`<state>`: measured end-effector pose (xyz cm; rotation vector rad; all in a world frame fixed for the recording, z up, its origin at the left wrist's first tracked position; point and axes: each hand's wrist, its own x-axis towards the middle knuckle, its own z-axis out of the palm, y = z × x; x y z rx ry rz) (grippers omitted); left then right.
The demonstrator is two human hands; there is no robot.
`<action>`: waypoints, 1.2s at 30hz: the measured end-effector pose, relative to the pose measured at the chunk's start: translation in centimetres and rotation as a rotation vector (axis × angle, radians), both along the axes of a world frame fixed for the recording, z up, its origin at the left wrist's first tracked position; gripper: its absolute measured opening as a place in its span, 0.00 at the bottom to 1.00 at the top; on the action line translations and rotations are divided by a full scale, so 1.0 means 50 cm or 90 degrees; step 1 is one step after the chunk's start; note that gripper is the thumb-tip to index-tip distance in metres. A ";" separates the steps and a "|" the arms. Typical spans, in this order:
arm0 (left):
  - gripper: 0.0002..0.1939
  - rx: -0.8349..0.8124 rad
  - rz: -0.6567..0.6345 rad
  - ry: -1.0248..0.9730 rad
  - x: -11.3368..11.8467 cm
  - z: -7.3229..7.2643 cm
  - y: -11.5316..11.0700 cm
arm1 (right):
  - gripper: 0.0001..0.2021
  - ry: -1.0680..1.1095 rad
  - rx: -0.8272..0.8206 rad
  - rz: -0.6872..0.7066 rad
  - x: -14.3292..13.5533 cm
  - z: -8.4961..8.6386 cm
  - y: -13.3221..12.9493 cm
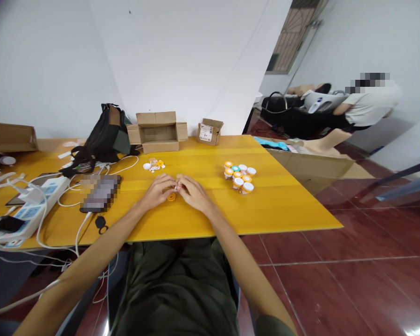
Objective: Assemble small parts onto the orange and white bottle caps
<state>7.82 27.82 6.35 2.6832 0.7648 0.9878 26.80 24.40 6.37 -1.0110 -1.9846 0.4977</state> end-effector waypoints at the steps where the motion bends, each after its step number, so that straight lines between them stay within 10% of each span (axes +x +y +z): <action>1: 0.10 0.001 -0.001 -0.002 0.000 0.000 0.000 | 0.09 -0.002 -0.002 0.001 0.001 -0.001 0.000; 36: 0.07 -0.031 0.066 0.020 0.000 0.002 -0.001 | 0.07 -0.218 0.018 -0.090 0.010 -0.010 -0.001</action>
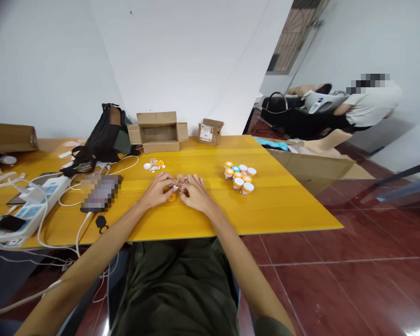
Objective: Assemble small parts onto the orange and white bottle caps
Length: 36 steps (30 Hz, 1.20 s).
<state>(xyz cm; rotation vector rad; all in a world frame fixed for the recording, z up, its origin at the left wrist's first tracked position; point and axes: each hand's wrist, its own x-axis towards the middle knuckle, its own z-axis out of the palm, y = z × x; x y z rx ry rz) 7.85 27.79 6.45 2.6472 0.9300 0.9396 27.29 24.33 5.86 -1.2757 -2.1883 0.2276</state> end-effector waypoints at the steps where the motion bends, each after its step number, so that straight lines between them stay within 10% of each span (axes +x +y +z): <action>1: 0.07 0.002 -0.001 0.007 0.000 0.000 0.000 | 0.07 -0.008 -0.009 0.002 -0.001 0.001 -0.002; 36: 0.11 -0.050 0.015 -0.032 -0.005 -0.002 0.003 | 0.07 0.181 0.027 -0.071 0.012 -0.010 0.018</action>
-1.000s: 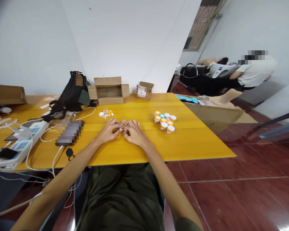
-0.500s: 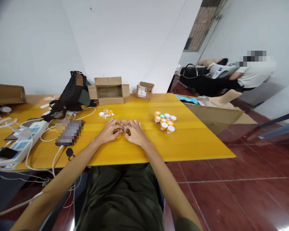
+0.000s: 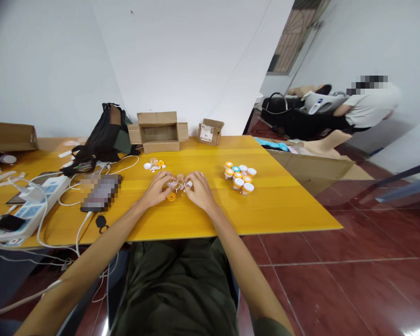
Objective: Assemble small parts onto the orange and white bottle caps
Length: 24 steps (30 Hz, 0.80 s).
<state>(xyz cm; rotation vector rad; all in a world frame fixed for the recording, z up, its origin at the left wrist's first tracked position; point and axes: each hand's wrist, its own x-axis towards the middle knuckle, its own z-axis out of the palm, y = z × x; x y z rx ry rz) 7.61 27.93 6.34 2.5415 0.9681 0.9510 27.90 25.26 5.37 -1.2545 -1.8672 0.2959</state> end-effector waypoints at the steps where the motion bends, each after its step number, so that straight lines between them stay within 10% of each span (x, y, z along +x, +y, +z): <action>1: 0.13 -0.012 0.004 -0.002 -0.002 -0.002 -0.001 | 0.06 0.031 -0.001 -0.005 0.002 -0.005 0.004; 9: 0.56 -0.071 -0.022 0.011 0.005 -0.039 0.002 | 0.18 0.238 -0.106 0.012 -0.020 -0.052 0.029; 24: 0.34 -0.072 0.007 -0.033 0.096 -0.068 0.077 | 0.22 0.359 -0.119 -0.025 -0.059 -0.036 0.089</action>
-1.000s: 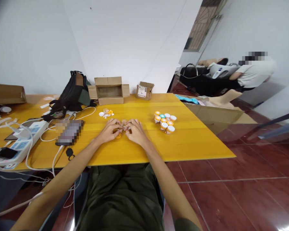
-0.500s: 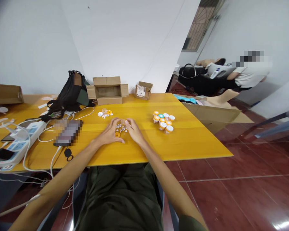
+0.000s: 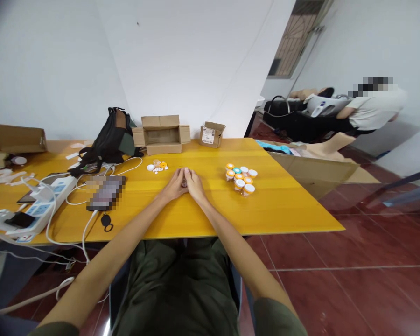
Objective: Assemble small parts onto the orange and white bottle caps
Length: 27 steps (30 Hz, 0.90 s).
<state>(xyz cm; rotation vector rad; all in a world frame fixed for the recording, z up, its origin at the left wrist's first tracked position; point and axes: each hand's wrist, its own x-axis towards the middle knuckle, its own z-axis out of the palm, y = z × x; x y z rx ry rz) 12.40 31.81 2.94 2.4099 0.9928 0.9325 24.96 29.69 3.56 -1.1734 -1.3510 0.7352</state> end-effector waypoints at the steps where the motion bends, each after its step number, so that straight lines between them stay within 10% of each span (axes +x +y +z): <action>1: 0.34 -0.013 0.009 0.000 0.004 0.001 0.009 | 0.23 0.015 -0.005 -0.022 -0.002 0.003 0.011; 27: 0.30 -0.025 0.102 -0.084 0.050 0.012 0.227 | 0.28 0.138 -0.067 -0.033 0.014 0.006 0.273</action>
